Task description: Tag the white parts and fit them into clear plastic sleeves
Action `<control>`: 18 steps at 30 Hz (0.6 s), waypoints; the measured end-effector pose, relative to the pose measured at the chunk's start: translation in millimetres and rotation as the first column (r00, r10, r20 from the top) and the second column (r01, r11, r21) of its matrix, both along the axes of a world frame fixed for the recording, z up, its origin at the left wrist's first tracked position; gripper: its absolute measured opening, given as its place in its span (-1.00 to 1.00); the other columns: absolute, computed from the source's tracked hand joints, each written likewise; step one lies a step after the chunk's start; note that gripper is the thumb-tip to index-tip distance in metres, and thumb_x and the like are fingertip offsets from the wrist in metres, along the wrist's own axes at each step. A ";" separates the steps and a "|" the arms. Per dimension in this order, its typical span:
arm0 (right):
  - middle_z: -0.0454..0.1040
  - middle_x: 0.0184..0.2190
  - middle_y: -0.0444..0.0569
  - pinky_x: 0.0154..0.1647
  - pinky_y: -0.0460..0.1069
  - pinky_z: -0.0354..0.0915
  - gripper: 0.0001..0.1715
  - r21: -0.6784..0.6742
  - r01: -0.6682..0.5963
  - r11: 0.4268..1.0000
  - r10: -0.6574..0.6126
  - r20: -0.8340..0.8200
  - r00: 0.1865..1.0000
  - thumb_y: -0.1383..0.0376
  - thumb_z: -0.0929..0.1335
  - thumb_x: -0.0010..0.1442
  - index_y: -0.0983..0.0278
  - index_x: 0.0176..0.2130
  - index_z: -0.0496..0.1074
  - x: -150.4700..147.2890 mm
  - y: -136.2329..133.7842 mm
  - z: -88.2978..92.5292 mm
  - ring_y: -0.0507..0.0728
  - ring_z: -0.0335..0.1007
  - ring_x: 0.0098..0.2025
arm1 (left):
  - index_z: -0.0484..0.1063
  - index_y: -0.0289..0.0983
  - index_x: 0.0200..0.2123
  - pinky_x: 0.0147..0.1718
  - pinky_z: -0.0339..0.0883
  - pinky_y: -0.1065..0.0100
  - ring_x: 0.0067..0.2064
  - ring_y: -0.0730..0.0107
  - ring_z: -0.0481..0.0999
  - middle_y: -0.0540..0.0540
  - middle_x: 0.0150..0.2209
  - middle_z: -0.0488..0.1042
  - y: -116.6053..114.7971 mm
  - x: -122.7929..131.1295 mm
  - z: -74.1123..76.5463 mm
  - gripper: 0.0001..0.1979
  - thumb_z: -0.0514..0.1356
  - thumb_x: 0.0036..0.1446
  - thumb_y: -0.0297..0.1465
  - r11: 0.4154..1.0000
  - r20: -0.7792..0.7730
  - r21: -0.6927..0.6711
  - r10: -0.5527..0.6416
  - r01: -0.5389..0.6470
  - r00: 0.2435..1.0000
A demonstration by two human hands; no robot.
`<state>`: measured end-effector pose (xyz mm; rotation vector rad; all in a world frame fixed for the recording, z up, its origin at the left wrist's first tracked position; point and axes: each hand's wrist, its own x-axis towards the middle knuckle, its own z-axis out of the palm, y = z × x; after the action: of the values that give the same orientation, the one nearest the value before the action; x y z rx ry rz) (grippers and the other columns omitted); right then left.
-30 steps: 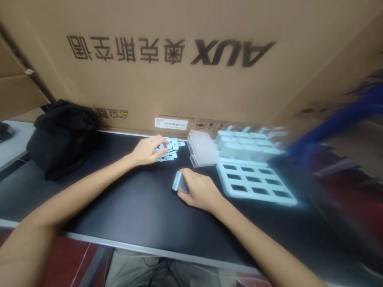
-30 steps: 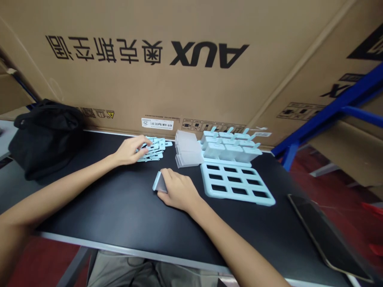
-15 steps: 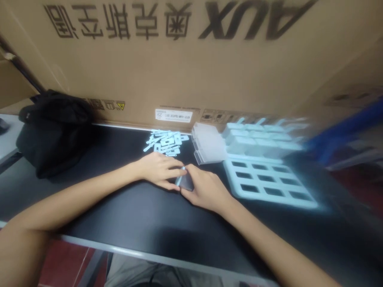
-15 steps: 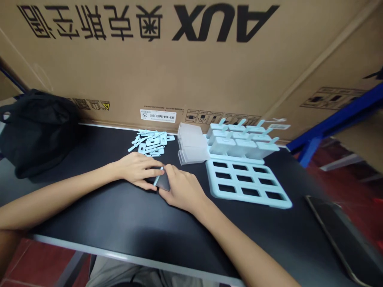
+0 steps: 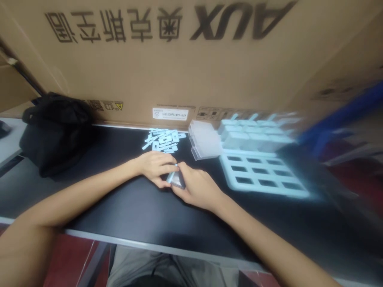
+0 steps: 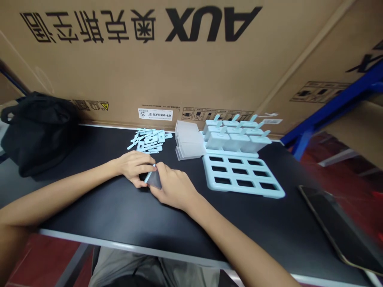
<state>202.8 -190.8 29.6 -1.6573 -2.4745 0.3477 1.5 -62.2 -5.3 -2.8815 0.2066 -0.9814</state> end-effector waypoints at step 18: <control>0.59 -0.14 0.05 -0.38 0.01 -0.02 -0.66 0.019 0.020 1.000 -0.022 0.063 0.998 0.10 0.35 0.27 0.23 -0.07 0.27 15.0 -3.4 -0.1 0.22 0.54 -0.26 | 0.39 -0.23 0.01 0.03 0.41 0.17 -0.01 0.18 0.56 -0.19 0.06 0.57 46.9 -30.5 5.7 -0.58 0.27 0.24 -0.08 0.586 -0.021 -0.545 0.706 -0.600 0.708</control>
<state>217.8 -194.2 29.5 -1.7117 -2.4951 0.2738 -29.0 -15.3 0.4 -2.7936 -1.2585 -1.2617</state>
